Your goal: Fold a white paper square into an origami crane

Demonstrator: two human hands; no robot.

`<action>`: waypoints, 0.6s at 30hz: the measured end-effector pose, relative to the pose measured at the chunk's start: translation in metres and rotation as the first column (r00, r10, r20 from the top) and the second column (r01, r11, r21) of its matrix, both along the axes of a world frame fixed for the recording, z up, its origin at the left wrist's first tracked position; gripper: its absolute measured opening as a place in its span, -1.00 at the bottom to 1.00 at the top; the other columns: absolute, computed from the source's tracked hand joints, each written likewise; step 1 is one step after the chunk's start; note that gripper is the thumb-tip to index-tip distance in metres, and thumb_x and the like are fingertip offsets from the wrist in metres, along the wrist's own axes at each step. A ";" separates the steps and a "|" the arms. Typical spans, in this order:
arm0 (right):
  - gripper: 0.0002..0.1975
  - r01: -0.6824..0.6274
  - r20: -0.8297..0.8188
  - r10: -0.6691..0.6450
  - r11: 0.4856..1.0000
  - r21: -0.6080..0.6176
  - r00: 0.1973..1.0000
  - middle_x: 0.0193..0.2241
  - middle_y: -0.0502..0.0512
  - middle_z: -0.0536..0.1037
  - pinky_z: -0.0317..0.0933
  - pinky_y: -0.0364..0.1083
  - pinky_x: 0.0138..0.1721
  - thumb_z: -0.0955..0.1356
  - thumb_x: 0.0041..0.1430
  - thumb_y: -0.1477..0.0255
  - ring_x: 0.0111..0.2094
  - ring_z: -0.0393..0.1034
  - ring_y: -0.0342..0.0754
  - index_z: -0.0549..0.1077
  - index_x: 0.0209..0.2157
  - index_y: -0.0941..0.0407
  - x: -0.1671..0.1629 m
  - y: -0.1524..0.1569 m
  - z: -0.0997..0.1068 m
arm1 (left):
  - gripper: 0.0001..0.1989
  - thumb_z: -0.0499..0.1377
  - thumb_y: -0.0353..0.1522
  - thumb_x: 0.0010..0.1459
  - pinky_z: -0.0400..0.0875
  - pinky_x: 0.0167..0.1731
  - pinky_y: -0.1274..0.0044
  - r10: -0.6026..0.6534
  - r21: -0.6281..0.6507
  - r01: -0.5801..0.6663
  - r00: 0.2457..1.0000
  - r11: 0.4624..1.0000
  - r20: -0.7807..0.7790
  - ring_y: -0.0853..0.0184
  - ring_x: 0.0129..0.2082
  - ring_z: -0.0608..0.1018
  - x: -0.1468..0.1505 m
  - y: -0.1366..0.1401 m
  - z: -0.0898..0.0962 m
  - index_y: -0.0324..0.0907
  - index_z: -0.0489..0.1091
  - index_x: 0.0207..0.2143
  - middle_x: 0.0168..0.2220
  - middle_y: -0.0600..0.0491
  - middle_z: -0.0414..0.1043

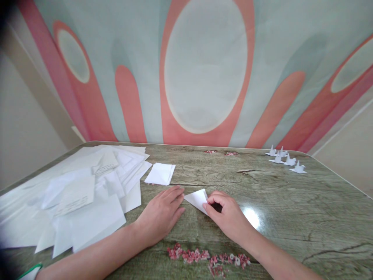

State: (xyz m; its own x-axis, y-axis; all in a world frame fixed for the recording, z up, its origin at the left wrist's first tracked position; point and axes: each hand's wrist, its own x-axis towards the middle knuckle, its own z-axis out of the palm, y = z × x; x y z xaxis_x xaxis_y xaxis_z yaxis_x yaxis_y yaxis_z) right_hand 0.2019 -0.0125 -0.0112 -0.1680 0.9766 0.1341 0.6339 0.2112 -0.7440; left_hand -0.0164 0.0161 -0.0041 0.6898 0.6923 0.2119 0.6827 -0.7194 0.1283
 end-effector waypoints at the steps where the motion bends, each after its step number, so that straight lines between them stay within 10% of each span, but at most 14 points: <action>1: -0.77 0.006 0.003 -0.006 1.000 0.008 1.000 -0.51 -0.02 0.36 0.12 -0.13 -0.34 0.26 0.13 0.35 -0.41 0.29 -0.10 0.37 -0.55 0.12 0.000 -0.001 0.000 | -0.72 0.03 -0.35 0.19 0.18 0.08 0.34 0.000 -0.016 0.001 0.999 1.000 0.032 0.18 0.10 0.26 -0.001 0.002 -0.001 -0.26 0.32 -0.07 0.05 -0.08 0.29; 11: -0.72 0.005 -0.051 -0.003 0.999 0.047 0.999 -0.47 0.00 0.36 0.12 -0.16 -0.37 0.21 0.20 0.30 -0.41 0.28 -0.12 0.37 -0.52 0.12 -0.003 -0.006 -0.003 | -0.55 0.17 -0.45 0.04 0.33 -0.07 0.41 0.047 -0.176 0.031 0.904 0.984 0.424 0.28 -0.10 0.39 -0.005 0.011 -0.005 -0.16 0.18 0.01 -0.03 -0.05 0.25; 18: -0.76 -0.063 -0.049 0.069 0.993 0.104 0.996 -0.41 0.02 0.35 0.15 -0.15 -0.33 0.20 0.23 0.35 -0.38 0.29 -0.12 0.35 -0.48 0.11 -0.014 -0.018 0.005 | -0.52 0.16 -0.45 0.05 0.41 -0.44 0.59 0.008 -0.261 0.114 0.905 0.959 0.425 0.52 -0.53 0.39 -0.002 -0.003 0.003 -0.07 0.11 0.02 -0.04 0.03 0.23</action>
